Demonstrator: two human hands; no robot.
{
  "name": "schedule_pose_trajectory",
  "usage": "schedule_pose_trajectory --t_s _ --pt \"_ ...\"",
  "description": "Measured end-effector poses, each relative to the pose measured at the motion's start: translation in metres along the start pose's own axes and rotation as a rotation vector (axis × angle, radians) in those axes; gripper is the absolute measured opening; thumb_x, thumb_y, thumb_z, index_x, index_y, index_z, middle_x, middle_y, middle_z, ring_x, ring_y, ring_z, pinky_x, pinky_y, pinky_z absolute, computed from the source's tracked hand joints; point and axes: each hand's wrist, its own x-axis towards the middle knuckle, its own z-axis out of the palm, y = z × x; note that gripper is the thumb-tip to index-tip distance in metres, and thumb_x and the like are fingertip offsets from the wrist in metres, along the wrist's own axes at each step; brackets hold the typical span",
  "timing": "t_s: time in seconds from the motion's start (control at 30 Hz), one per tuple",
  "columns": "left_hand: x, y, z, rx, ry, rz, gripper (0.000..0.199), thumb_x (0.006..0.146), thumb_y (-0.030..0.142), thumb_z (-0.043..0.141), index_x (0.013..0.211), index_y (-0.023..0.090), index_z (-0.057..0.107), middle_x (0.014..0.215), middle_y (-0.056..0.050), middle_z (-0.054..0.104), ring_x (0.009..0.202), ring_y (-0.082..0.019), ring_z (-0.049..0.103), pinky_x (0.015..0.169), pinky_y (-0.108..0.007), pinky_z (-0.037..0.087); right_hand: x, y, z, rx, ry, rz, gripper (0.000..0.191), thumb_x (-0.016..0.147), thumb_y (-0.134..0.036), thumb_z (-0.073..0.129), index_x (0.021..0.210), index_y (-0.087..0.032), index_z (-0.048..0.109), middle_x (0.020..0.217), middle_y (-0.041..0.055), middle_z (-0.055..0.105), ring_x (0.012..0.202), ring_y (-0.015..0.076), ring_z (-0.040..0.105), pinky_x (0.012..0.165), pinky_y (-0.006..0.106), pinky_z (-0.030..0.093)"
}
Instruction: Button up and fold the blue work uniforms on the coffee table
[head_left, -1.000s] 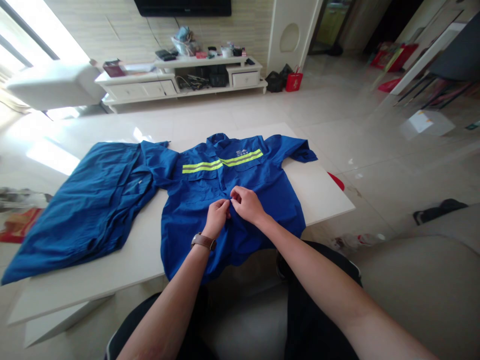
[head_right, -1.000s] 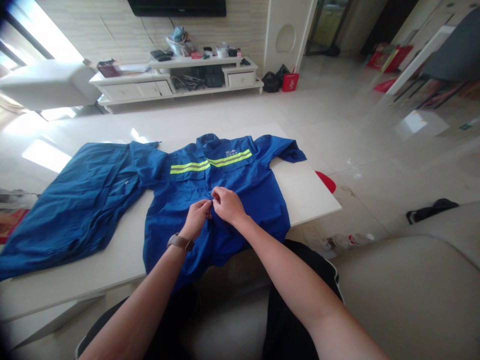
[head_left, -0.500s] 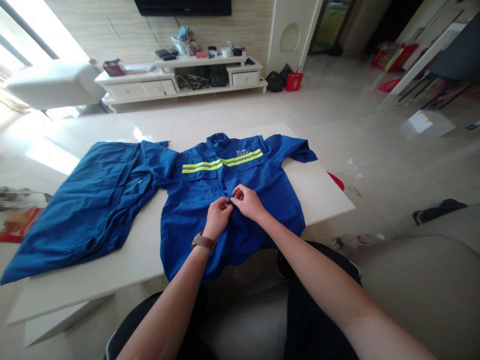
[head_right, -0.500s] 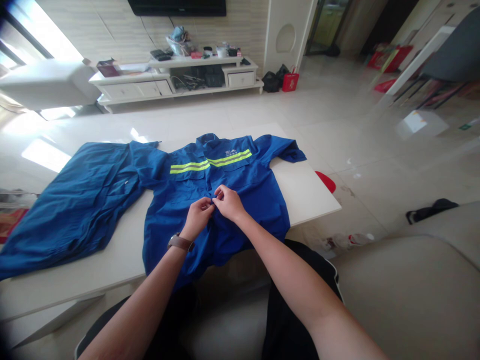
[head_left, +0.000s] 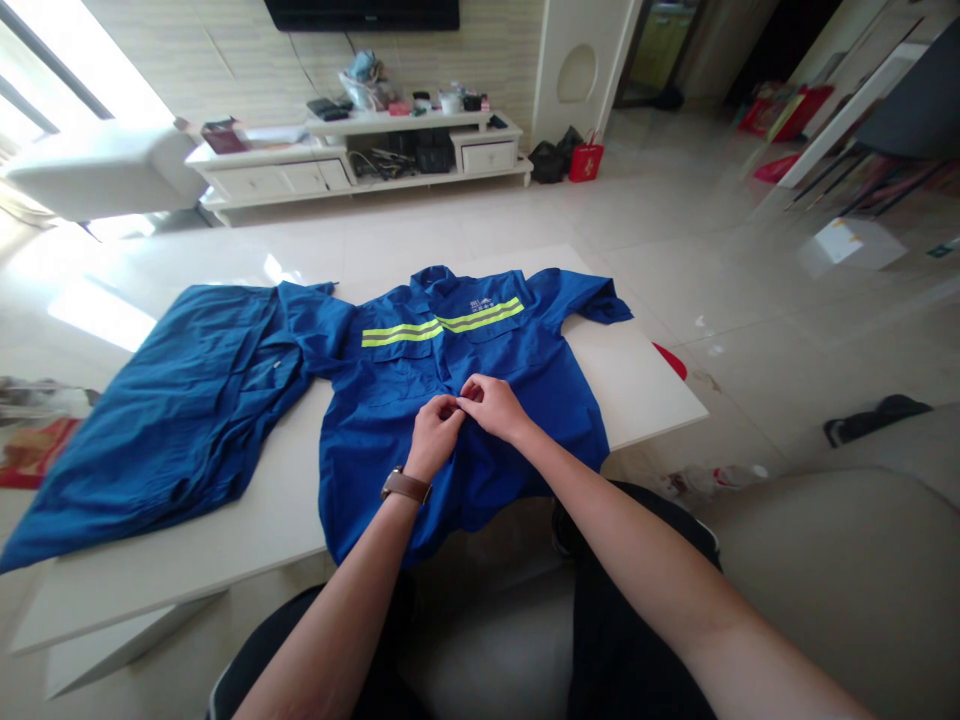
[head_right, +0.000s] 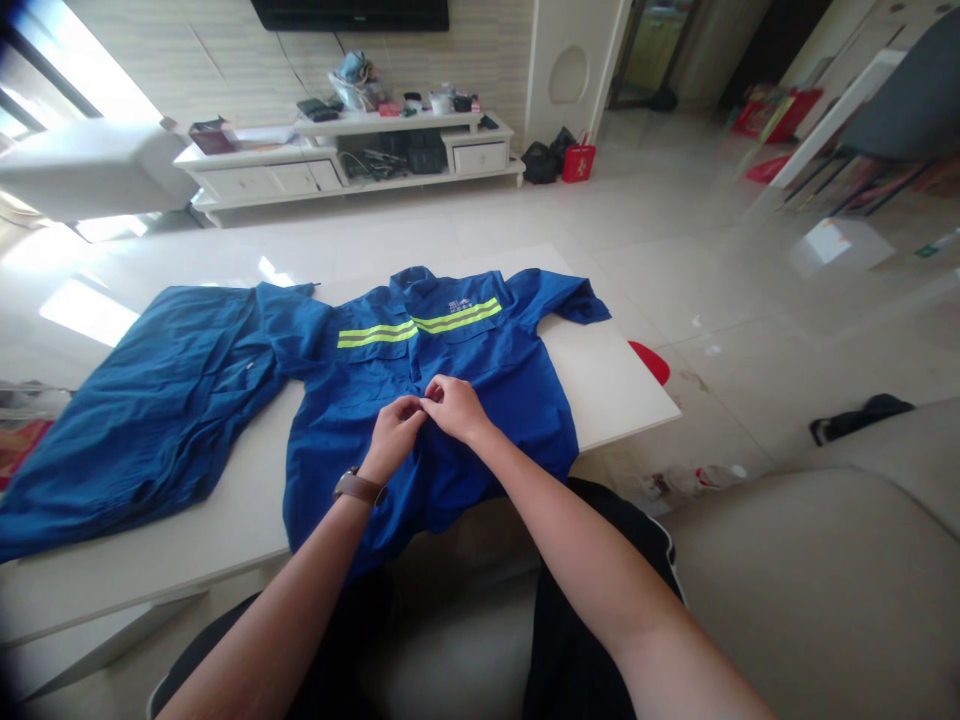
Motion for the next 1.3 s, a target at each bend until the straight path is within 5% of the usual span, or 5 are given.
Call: schedule_pose_trajectory --t_s 0.2,0.53,0.83,1.1,1.3 --pt "-0.003 0.007 -0.005 0.267 0.109 0.066 0.021 0.076 0.014 0.057 0.081 0.020 0.076 0.125 -0.008 0.064 0.122 -0.028 0.052 0.110 -0.044 0.041 0.001 0.005 0.004 -0.007 0.001 0.005 0.019 0.084 -0.020 0.071 0.102 -0.020 0.066 0.073 -0.0051 0.063 0.070 0.0127 0.060 0.069 0.022 0.045" --pt "-0.006 0.013 -0.005 0.284 -0.034 0.145 0.014 0.083 0.016 0.060 0.083 0.017 0.074 0.089 -0.004 0.071 0.084 -0.017 0.065 0.082 -0.029 0.047 -0.002 0.000 0.000 -0.241 -0.056 -0.011 0.018 0.090 -0.019 0.058 0.097 -0.019 0.074 0.093 0.0038 0.073 0.085 0.0163 0.063 0.079 0.024 0.045" --pt "-0.009 0.016 -0.003 0.305 -0.127 0.226 0.015 0.083 0.013 0.061 0.079 0.016 0.075 0.082 -0.004 0.069 0.079 -0.016 0.063 0.075 -0.027 0.045 -0.004 -0.001 -0.002 -0.473 -0.156 0.050 0.030 0.102 -0.029 0.043 0.097 -0.020 0.072 0.109 0.0088 0.076 0.102 0.0199 0.068 0.087 0.026 0.045" --pt "-0.013 0.021 -0.003 0.341 -0.279 0.216 0.018 0.075 0.008 0.060 0.077 0.017 0.076 0.085 -0.003 0.072 0.080 -0.017 0.065 0.078 -0.028 0.047 -0.005 0.000 -0.011 -0.639 -0.149 0.195 0.018 0.091 -0.025 0.060 0.107 -0.021 0.067 0.111 0.0099 0.075 0.103 0.0243 0.070 0.085 0.029 0.049" --pt "-0.015 0.019 -0.001 0.408 -0.434 0.219 0.019 0.074 0.009 0.060 0.080 0.018 0.075 0.088 -0.004 0.075 0.083 -0.019 0.068 0.079 -0.029 0.047 -0.007 0.002 -0.016 -0.657 -0.200 0.186 0.047 0.082 -0.013 0.063 0.128 -0.021 0.062 0.116 0.0109 0.075 0.108 0.0261 0.070 0.087 0.030 0.050"
